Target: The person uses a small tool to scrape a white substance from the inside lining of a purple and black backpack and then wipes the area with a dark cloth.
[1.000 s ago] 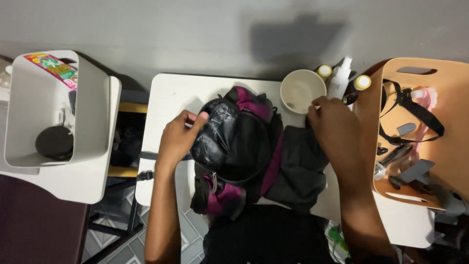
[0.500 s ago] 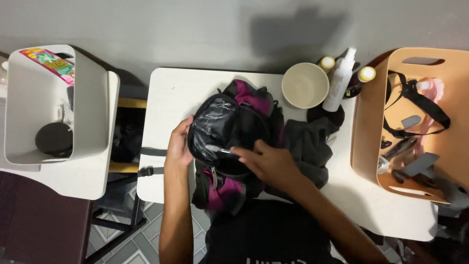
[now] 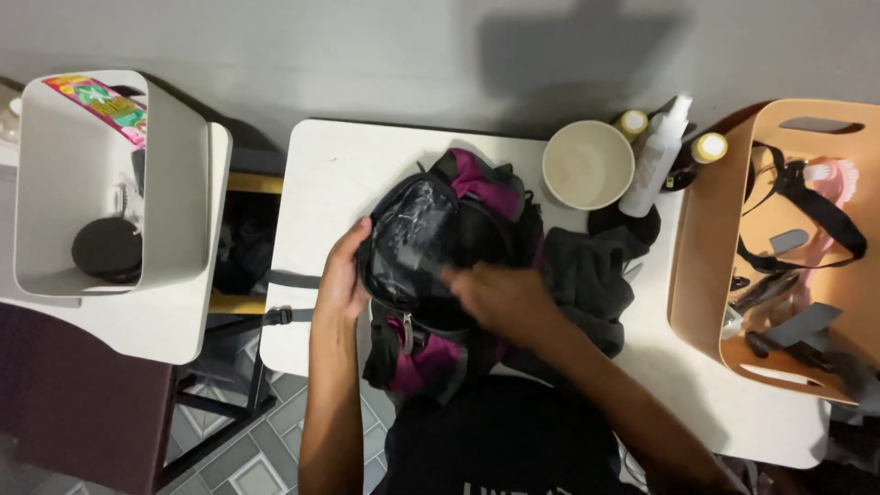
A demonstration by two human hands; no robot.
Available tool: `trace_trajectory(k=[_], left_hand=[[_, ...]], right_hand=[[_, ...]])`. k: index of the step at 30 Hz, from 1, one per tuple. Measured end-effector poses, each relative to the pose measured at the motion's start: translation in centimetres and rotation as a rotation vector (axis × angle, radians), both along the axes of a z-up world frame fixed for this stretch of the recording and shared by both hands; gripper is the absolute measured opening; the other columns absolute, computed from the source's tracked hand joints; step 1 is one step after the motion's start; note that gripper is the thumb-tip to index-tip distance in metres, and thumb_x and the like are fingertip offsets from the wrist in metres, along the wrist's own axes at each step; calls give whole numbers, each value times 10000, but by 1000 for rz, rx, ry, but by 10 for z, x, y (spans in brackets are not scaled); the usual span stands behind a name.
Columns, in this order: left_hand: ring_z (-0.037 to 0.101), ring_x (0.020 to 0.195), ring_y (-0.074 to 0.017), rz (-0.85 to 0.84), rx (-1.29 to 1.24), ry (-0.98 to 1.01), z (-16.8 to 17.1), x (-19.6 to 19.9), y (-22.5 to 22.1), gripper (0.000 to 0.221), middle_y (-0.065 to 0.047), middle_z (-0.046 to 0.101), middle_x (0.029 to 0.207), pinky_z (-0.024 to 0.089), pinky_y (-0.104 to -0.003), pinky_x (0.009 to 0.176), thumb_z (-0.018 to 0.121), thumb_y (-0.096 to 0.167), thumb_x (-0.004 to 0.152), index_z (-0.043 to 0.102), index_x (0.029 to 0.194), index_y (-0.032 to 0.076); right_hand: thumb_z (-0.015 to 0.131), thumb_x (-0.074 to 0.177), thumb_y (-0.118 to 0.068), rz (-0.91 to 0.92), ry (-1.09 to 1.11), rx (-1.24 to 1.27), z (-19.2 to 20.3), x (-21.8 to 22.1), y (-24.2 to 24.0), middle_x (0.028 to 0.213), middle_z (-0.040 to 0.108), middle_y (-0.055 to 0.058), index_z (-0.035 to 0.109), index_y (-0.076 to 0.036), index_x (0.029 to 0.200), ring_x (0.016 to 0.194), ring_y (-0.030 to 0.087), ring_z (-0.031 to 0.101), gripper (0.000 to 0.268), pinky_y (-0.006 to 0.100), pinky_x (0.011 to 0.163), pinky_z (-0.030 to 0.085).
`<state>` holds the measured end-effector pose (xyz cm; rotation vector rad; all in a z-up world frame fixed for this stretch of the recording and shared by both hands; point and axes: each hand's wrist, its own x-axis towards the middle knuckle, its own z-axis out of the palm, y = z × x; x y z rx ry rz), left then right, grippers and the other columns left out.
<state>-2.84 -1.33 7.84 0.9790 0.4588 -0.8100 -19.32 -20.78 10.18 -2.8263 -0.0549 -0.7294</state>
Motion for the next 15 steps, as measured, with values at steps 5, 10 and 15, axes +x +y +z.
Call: trace_trajectory(k=[5, 10, 15], left_hand=[[699, 776, -193, -90, 193, -426, -22, -4, 22, 208, -82, 644, 783, 593, -302, 735, 678, 251, 989, 630, 966, 50], [524, 689, -100, -180, 275, -676, 7, -5, 3, 223, 34, 476, 689, 446, -224, 653, 646, 236, 1009, 551, 837, 131], [453, 727, -96, -215, 512, -832, 11, 15, -4, 240, 36, 447, 710, 376, -228, 665, 562, 187, 1054, 538, 823, 128]], right_hand=[[483, 1086, -344, -16, 27, 102, -14, -1, -10, 760, 593, -49, 701, -272, 1156, 698, 142, 664, 240, 275, 557, 525], [537, 999, -355, 106, 230, 83, -1, -9, 3, 697, 584, -45, 657, -246, 889, 659, 175, 664, 196, 332, 517, 509], [440, 1083, -380, -59, 119, 22, -20, 7, -2, 739, 519, -100, 613, -298, 965, 645, 100, 626, 225, 240, 522, 467]])
